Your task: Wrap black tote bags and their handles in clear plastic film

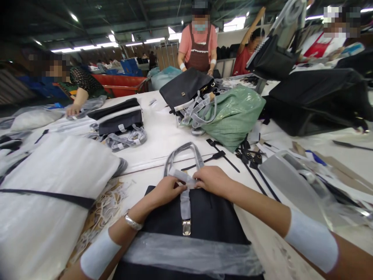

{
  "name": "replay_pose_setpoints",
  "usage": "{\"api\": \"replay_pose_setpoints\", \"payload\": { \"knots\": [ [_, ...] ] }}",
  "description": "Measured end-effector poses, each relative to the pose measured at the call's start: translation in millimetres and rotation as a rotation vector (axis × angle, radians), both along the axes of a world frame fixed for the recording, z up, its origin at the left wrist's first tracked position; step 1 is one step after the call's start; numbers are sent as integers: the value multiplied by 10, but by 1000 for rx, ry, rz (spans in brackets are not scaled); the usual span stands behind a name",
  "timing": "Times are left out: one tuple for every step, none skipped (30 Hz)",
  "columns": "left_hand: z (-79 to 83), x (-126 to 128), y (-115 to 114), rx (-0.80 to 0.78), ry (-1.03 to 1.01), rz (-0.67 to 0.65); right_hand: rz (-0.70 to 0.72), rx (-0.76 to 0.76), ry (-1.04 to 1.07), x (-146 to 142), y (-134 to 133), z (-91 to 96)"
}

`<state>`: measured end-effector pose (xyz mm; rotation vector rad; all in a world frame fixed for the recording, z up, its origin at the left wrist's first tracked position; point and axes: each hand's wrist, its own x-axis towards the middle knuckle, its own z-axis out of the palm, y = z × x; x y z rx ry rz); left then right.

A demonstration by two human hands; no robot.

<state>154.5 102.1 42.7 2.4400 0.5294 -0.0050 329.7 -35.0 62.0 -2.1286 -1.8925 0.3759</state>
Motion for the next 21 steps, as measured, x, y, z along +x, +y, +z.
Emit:
{"api": "replay_pose_setpoints", "payload": {
  "knots": [
    [4, 2, 6, 14, 21, 5, -3, -18, -40, -2, 12, -27],
    [8, 5, 13, 31, 36, 7, -14, -19, -31, 1, 16, -55],
    [11, 10, 20, 57, 48, 10, -25, -9, 22, 6, 15, -83],
    [14, 19, 24, 88, 58, 12, -34, 10, 105, 12, 11, -110],
    [17, 30, 25, 117, 69, 11, -38, 31, 201, 16, 7, -134],
    [20, 43, 24, 140, 84, 8, -37, 48, 300, 17, 5, -156],
    [24, 54, 22, 152, 97, -1, -34, 60, 398, 15, 8, -172],
    [28, 63, 18, 153, 103, -18, -28, 64, 491, 11, 16, -183],
    [32, 65, 17, 144, 96, -46, -23, 65, 573, 5, 31, -187],
    [35, 61, 17, 126, 80, -85, -22, 67, 636, -1, 50, -182],
    [37, 51, 21, 100, 57, -127, -29, 71, 679, -4, 74, -169],
    [40, 35, 29, 68, 32, -169, -46, 80, 703, -4, 100, -149],
    [43, 16, 38, 31, 11, -201, -70, 91, 705, 1, 127, -124],
    [47, -3, 48, -9, -3, -220, -96, 101, 687, 11, 152, -96],
    [51, -19, 57, -47, -14, -235, -118, 107, 653, 26, 173, -69],
    [57, -32, 62, -72, -26, -250, -126, 109, 603, 45, 189, -45],
    [63, -38, 62, -81, -33, -259, -117, 109, 536, 69, 199, -26],
    [70, -38, 56, -74, -32, -261, -93, 111, 454, 95, 204, -13],
    [75, -33, 47, -57, -26, -257, -56, 109, 366, 123, 203, -4],
    [78, -23, 35, -40, -19, -246, -16, 98, 282, 151, 197, 2],
    [78, -11, 22, -32, -13, -226, 19, 72, 207, 180, 187, 6]
  ]
}}
